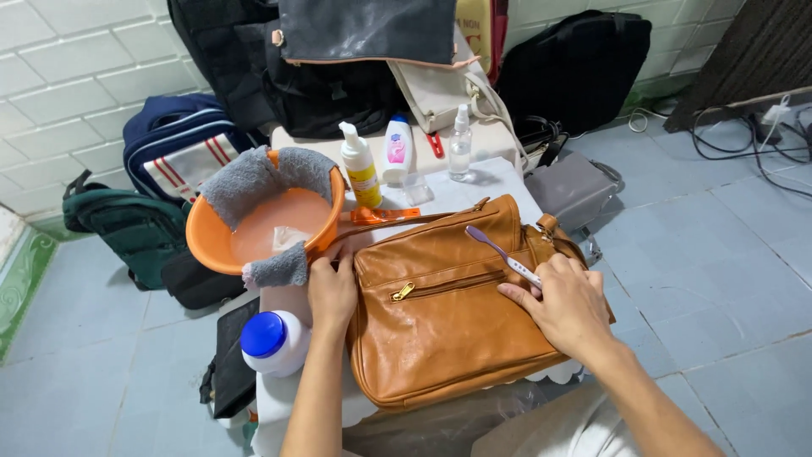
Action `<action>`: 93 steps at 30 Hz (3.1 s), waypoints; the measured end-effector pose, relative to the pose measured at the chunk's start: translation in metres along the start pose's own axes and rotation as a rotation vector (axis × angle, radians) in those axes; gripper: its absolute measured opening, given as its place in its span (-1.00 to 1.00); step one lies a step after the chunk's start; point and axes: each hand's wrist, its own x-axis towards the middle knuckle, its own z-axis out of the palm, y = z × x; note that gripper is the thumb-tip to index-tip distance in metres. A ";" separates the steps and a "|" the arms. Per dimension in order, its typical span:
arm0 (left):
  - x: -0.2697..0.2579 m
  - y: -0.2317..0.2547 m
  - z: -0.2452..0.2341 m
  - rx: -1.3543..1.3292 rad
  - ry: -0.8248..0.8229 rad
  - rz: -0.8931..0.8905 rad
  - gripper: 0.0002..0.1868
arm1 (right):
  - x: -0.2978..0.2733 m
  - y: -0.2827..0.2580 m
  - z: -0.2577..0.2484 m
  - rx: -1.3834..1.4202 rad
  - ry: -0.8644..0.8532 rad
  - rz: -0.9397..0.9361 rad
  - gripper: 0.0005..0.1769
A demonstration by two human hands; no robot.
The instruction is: Scrubbing a brown leather bag with a toothbrush and cleaning agent to remove dirt and stains.
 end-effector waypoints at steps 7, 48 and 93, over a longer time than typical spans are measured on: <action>0.014 -0.015 0.019 0.216 0.026 -0.123 -0.52 | 0.005 0.001 -0.002 0.032 -0.069 0.036 -0.33; -0.086 -0.040 0.013 0.340 0.247 0.402 -0.29 | 0.161 -0.185 0.030 -0.063 0.119 -0.774 -0.56; -0.173 0.033 -0.018 -0.866 -0.285 0.253 -0.66 | -0.076 -0.087 -0.035 1.202 -0.445 -0.016 -0.34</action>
